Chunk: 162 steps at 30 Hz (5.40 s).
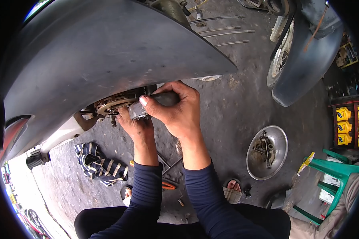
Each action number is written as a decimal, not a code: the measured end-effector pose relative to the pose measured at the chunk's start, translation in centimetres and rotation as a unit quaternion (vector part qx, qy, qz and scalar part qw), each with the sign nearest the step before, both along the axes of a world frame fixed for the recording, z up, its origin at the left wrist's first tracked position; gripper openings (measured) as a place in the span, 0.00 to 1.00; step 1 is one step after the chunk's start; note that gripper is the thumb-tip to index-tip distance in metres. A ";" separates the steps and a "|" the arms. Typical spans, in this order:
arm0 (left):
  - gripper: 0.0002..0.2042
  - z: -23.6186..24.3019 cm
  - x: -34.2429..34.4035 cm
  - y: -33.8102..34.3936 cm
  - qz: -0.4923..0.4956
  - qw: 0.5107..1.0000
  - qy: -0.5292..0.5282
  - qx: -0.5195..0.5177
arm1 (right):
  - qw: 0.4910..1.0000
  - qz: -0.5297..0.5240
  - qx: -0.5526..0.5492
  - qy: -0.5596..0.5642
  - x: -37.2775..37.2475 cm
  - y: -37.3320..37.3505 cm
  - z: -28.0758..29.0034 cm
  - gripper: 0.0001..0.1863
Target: Assembling and installing motorcycle clutch components into the engine case.
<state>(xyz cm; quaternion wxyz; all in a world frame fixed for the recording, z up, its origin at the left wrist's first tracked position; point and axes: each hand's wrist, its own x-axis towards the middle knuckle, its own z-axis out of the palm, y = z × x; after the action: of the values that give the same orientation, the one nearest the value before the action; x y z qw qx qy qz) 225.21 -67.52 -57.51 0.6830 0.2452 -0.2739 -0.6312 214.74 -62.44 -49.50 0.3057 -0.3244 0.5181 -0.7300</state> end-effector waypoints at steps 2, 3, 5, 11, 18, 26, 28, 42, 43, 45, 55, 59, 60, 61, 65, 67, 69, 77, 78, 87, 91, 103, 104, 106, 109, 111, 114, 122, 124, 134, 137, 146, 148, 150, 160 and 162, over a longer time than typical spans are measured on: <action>0.18 -0.1 -0.4 0.0 0.019 1.000 -0.005 -0.014 | 1.000 0.008 0.009 -0.002 -0.2 0.0 0.0 0.17; 0.18 -0.3 -0.1 -0.1 0.021 1.000 -0.007 -0.014 | 1.000 0.010 0.009 -0.003 -0.1 0.0 0.1 0.17; 0.18 -0.7 0.8 -0.4 0.002 0.999 -0.034 -0.024 | 1.000 0.007 0.012 -0.003 -0.1 0.0 0.4 0.16; 0.15 0.3 0.8 0.2 0.001 0.999 -0.002 -0.036 | 1.000 0.002 -0.006 -0.002 0.2 -0.2 0.2 0.17; 0.10 1.3 -0.2 0.5 0.001 1.000 0.010 -0.003 | 0.999 0.003 0.000 -0.033 -0.2 -0.1 0.5 0.18; 0.13 0.9 0.1 0.3 -0.007 1.000 0.019 -0.018 | 1.000 0.003 0.007 -0.008 -0.1 -0.3 0.7 0.17; 0.14 0.5 0.4 0.1 -0.002 1.000 0.011 -0.017 | 1.000 0.001 0.006 -0.001 -0.1 -0.4 0.4 0.17; 0.19 1.3 -0.6 0.6 0.012 1.000 -0.004 0.005 | 1.000 0.015 0.011 0.004 -0.2 -0.3 0.2 0.17; 0.18 1.2 -0.6 0.8 0.014 1.000 0.005 0.011 | 1.000 0.016 0.014 0.003 -0.2 -0.1 0.4 0.17; 0.18 1.5 -0.3 0.8 0.009 1.000 -0.006 0.010 | 0.999 0.018 0.038 0.009 -0.5 -0.1 1.1 0.13; 0.19 1.4 -0.3 0.7 0.003 0.999 0.032 0.034 | 0.992 0.012 0.045 0.121 -0.5 -0.2 1.1 0.16; 0.16 1.6 -0.2 1.0 0.007 0.998 0.041 0.039 | 0.992 0.008 0.058 0.109 -0.2 0.2 1.2 0.16; 0.16 1.9 -0.2 0.9 0.006 0.998 0.041 0.038 | 0.988 -0.006 0.052 0.146 -0.4 0.0 1.4 0.16; 0.17 2.1 -0.2 0.9 0.005 0.999 0.033 0.039 | 0.988 -0.006 0.052 0.146 -0.4 -0.2 1.5 0.16; 0.16 1.9 0.2 1.0 -0.006 0.998 0.050 0.042 | 0.989 0.001 0.054 0.139 -0.3 0.0 1.8 0.16; 0.16 1.8 -0.3 0.4 -0.005 0.998 0.045 0.034 | 0.982 -0.011 0.032 0.185 -0.8 -0.7 1.5 0.15; 0.17 1.5 -0.1 0.3 -0.013 0.999 0.038 0.028 | 0.987 0.014 0.032 0.159 -0.8 -0.9 1.2 0.15; 0.23 1.2 -0.1 0.8 -0.050 0.993 0.071 0.074 | 0.989 0.015 0.034 0.142 -0.5 -0.5 1.6 0.14; 0.24 1.1 -0.3 1.0 -0.054 0.991 0.092 0.078 | 0.988 0.015 0.039 0.150 -0.5 -0.4 1.5 0.15; 0.18 2.4 -0.9 0.6 0.072 0.995 -0.031 0.062 | 0.970 -0.001 0.051 0.236 -0.4 -0.5 1.9 0.15; 0.17 1.5 -0.3 0.4 0.003 0.997 0.056 0.049 | 0.955 -0.011 0.032 0.294 -0.1 -0.8 2.3 0.16; 0.26 1.1 -1.2 1.0 -0.010 0.996 0.044 0.072 | 0.980 0.065 0.027 0.187 -1.4 0.1 0.6 0.27; 0.25 1.4 -1.2 1.5 -0.002 0.997 0.031 0.072 | 0.975 0.065 0.011 0.210 -1.4 0.5 0.4 0.26; 0.24 1.5 -1.0 1.5 0.009 0.997 0.024 0.070 | 0.966 0.055 -0.024 0.251 -1.3 0.4 0.4 0.25; 0.23 0.8 -0.9 0.9 0.021 0.998 0.022 0.058 | 0.972 0.064 0.035 0.224 -1.1 -0.2 1.1 0.26; 0.22 0.8 -1.0 0.7 0.026 0.998 0.027 0.054 | 0.972 0.058 0.023 0.228 -1.1 -0.3 0.8 0.26; 0.17 1.6 -0.6 0.8 -0.011 0.998 0.057 0.037 | 0.970 0.054 0.005 0.238 -1.3 -0.2 1.2 0.26; 0.19 0.5 0.7 0.6 -0.010 1.000 0.003 -0.017 | 0.974 0.074 0.026 0.212 -1.2 -0.2 1.2 0.25; 0.19 0.5 1.0 0.6 -0.022 0.999 -0.002 -0.024 | 0.966 0.067 0.020 0.247 -1.3 -0.1 1.3 0.25; 0.21 -0.1 1.0 1.0 -0.030 0.999 0.030 0.007 | 0.961 0.064 0.013 0.269 -1.3 -0.7 1.6 0.24; 0.21 1.1 1.3 1.1 -0.051 0.998 0.029 0.025 | 0.958 0.061 0.024 0.280 -1.2 -0.2 1.7 0.24; 0.18 0.6 0.4 0.1 -0.045 0.997 0.063 0.016 | 0.984 0.069 0.027 0.164 -1.3 -0.3 0.8 0.25; 0.18 0.4 0.8 0.1 -0.043 0.998 0.041 0.004 | 0.976 0.064 0.027 0.204 -1.3 -0.4 1.1 0.25; 0.16 0.3 0.6 -0.1 -0.034 0.999 0.039 -0.008 | 0.960 0.064 0.024 0.270 -1.2 -0.3 1.6 0.25; 0.18 1.2 0.4 0.5 -0.040 0.997 0.067 0.026 | 0.981 0.063 0.024 0.183 -1.2 -0.1 1.0 0.25; 0.18 2.2 1.0 1.2 -0.052 0.993 0.066 0.088 | 0.982 0.070 0.023 0.173 -1.1 -0.2 1.3 0.25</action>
<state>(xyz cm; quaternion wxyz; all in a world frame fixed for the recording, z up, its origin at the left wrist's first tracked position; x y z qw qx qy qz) 226.25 -66.27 -55.28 0.6418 0.2478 -0.1840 -0.7020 213.66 -62.61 -48.25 0.2690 -0.4739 0.5560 -0.6276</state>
